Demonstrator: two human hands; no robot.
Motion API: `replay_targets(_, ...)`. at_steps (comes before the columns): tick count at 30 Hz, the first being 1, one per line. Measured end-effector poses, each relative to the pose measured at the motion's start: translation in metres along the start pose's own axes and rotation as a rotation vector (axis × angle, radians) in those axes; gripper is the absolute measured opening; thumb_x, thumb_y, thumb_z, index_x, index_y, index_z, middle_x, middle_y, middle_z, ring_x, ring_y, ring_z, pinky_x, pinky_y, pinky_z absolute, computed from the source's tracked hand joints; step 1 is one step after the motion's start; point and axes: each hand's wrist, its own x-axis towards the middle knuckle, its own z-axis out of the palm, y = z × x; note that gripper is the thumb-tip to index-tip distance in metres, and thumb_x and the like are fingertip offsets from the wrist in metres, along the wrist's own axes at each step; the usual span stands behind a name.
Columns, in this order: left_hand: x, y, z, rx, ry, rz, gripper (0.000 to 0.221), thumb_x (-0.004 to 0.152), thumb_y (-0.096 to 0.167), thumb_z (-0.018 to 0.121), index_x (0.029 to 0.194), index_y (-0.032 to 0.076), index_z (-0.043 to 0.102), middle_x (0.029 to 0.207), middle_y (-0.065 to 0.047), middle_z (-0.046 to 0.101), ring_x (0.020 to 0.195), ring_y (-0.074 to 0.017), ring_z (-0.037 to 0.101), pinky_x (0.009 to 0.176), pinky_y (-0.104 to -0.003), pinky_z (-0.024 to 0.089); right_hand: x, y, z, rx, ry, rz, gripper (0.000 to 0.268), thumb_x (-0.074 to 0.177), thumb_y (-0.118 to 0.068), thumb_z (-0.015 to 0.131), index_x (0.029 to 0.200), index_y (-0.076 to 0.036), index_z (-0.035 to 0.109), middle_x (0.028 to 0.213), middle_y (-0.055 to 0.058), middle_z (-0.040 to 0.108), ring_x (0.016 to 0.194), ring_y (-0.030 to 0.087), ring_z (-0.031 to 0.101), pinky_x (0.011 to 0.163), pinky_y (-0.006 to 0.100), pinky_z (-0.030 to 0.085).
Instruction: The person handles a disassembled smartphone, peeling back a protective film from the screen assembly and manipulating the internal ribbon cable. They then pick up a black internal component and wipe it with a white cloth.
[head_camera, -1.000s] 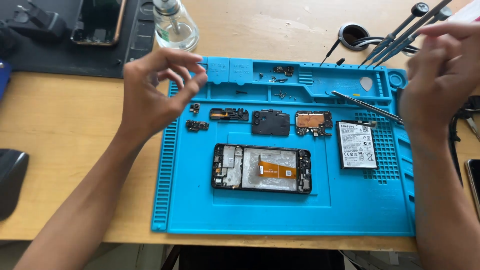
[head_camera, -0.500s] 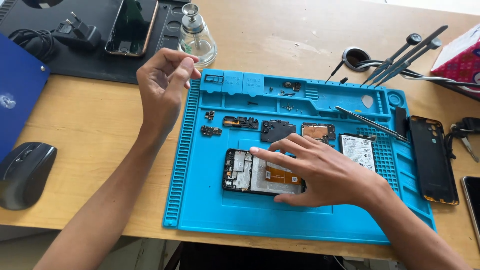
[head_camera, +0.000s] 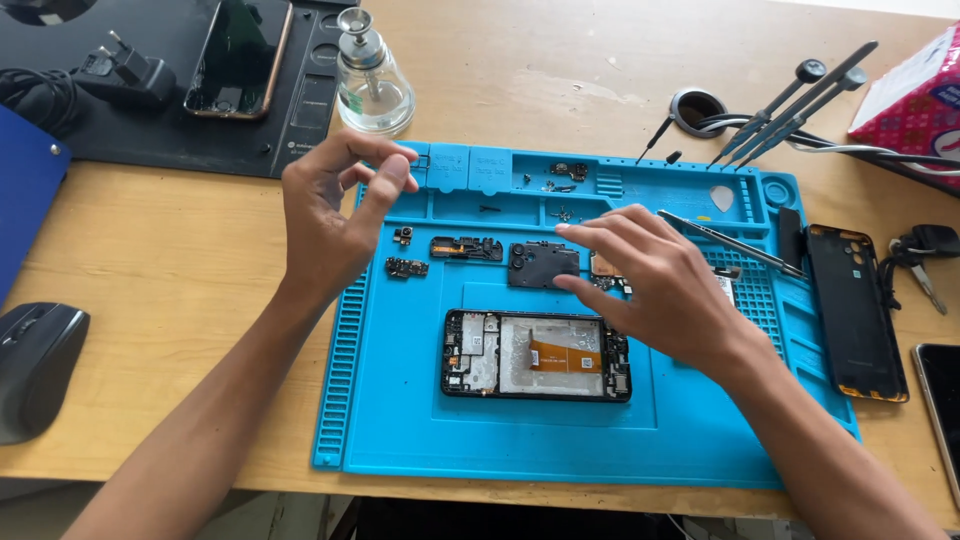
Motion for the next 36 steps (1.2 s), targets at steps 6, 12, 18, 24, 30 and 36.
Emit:
replay_targets(6,-0.005,0.014,0.007,0.04,-0.113,0.062,0.012,0.103,0.016,0.063,0.104,0.006,0.07,0.092,-0.008,0.075,0.083,-0.0175,0.075,0.07,-0.029,0.056,-0.001,0.006,0.014,-0.049,-0.16,0.131,0.067,0.087,-0.04,0.079,0.144,-0.012,0.056,0.129,0.016,0.07,0.12,0.033,0.059,0.084,0.048,0.059)
replay_targets(12,-0.009,0.022,0.015,0.023,-0.239,0.073,0.01,0.099,0.011,0.069,0.106,0.005,0.071,0.099,-0.009,0.076,0.088,-0.0174,0.073,0.067,-0.028,0.056,0.003,0.001,0.015,0.029,-0.136,0.161,0.058,0.088,-0.031,0.08,0.139,-0.01,0.061,0.12,0.015,0.072,0.107,0.03,0.062,0.082,0.045,0.058)
replay_targets(18,-0.012,0.034,0.028,0.097,-0.433,-0.004,0.02,0.095,0.018,0.073,0.114,0.012,0.069,0.112,-0.007,0.076,0.095,-0.0183,0.073,0.073,-0.029,0.061,-0.001,-0.003,0.01,-0.082,0.031,0.023,0.059,0.086,-0.038,0.086,0.133,-0.011,0.064,0.114,0.011,0.073,0.102,0.028,0.062,0.081,0.043,0.053)
replay_targets(24,-0.018,0.052,0.035,-0.087,-0.576,-0.384,0.07,0.078,0.038,0.08,0.14,0.019,0.053,0.131,-0.011,0.072,0.113,-0.0231,0.078,0.094,-0.037,0.068,-0.002,-0.015,0.002,0.031,0.272,-0.145,0.062,0.086,-0.028,0.093,0.131,-0.003,0.057,0.118,0.021,0.071,0.105,0.033,0.07,0.084,0.041,0.063)
replay_targets(30,-0.021,0.037,0.038,-0.183,-0.461,-0.467,0.035,0.084,0.018,0.083,0.115,0.015,0.067,0.089,-0.002,0.072,0.082,-0.0093,0.072,0.074,-0.022,0.061,-0.003,-0.014,0.007,0.008,0.241,-0.146,0.058,0.087,-0.028,0.092,0.13,-0.005,0.061,0.117,0.017,0.07,0.099,0.029,0.07,0.084,0.04,0.061)
replay_targets(36,-0.02,0.037,0.035,-0.099,-0.509,-0.406,0.02,0.089,0.027,0.076,0.107,0.022,0.07,0.112,0.0,0.078,0.11,-0.0153,0.073,0.081,-0.027,0.059,-0.001,-0.012,0.003,0.124,0.261,-0.042,0.019,0.09,-0.006,0.082,0.105,-0.001,0.071,0.097,0.014,0.076,0.085,0.025,0.073,0.076,0.035,0.061)
